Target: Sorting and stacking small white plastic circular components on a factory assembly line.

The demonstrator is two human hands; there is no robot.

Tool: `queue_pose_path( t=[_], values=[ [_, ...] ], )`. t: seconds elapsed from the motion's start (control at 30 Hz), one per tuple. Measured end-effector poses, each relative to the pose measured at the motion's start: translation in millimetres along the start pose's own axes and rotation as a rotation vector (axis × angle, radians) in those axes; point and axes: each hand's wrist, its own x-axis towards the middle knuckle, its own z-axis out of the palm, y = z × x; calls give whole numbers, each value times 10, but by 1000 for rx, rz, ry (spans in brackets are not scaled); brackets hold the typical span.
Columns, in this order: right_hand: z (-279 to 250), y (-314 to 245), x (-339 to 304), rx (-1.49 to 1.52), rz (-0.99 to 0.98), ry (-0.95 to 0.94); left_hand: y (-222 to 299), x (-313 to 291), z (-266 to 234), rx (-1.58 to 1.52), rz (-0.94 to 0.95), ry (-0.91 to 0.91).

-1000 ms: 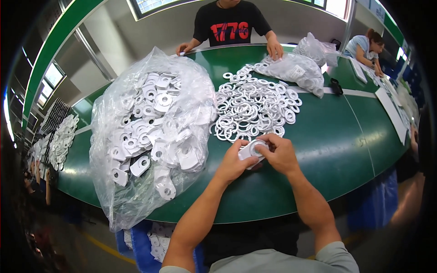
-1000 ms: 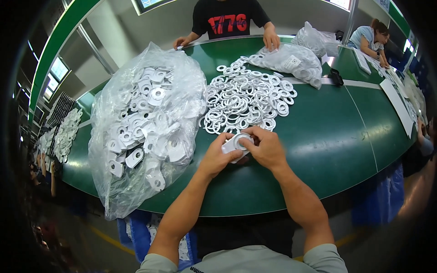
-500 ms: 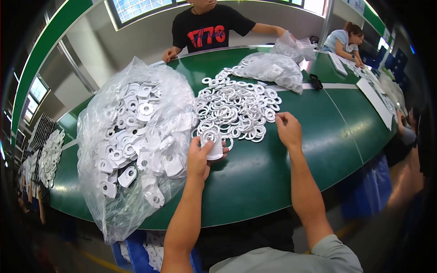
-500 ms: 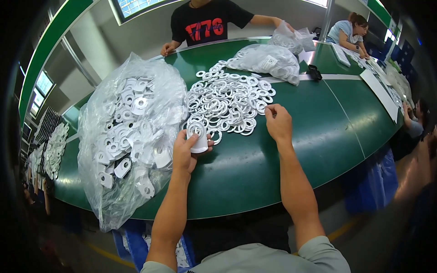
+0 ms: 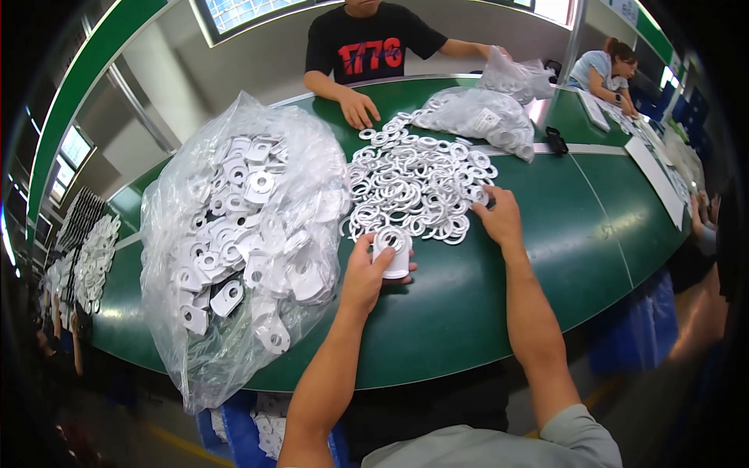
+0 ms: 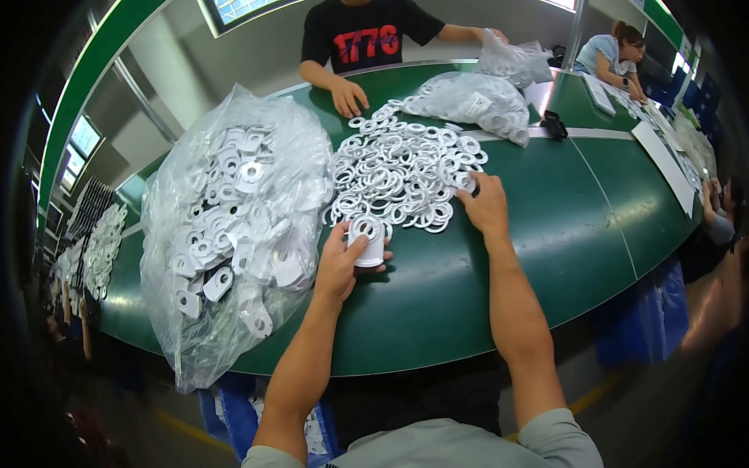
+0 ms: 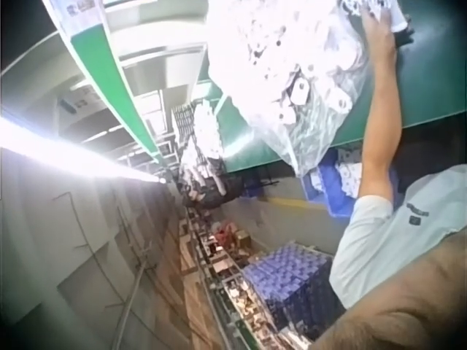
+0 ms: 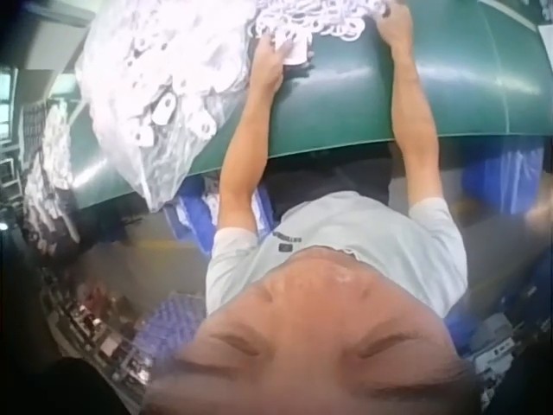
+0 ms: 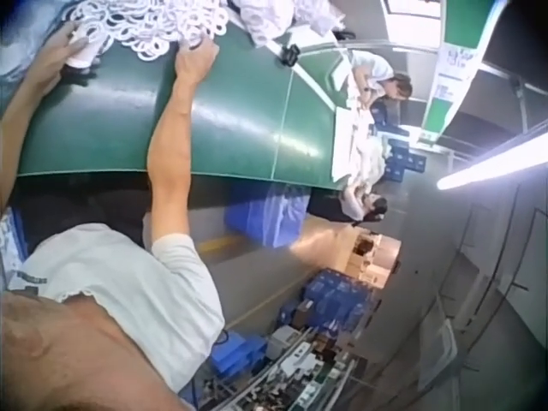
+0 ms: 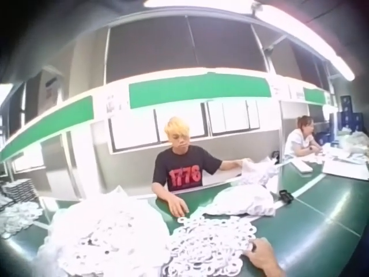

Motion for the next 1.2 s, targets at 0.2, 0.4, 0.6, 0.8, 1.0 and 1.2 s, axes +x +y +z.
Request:
queue_pose_path(
  t=[0.2,0.4,0.6,0.8,1.0,1.2],
  values=[
    [-91,-386,-58,87,-10,119,64,11,-84,1,48,171],
    [-98,-620,-342,52,-207,-200,61,37,-86,-14,51,224],
    [123,-672,-391,27,-94,-102,-2,23,-33,21,40,187],
    [-132,-802,-319,390,1,56,-26,19,-60,28,56,171],
    [-173,-795,-303,784,232,-11,-52,23,-40,56,40,143],
    [-183,-849,-402,994,303,-152,-43,6,-4,68,40,99]
  ],
)
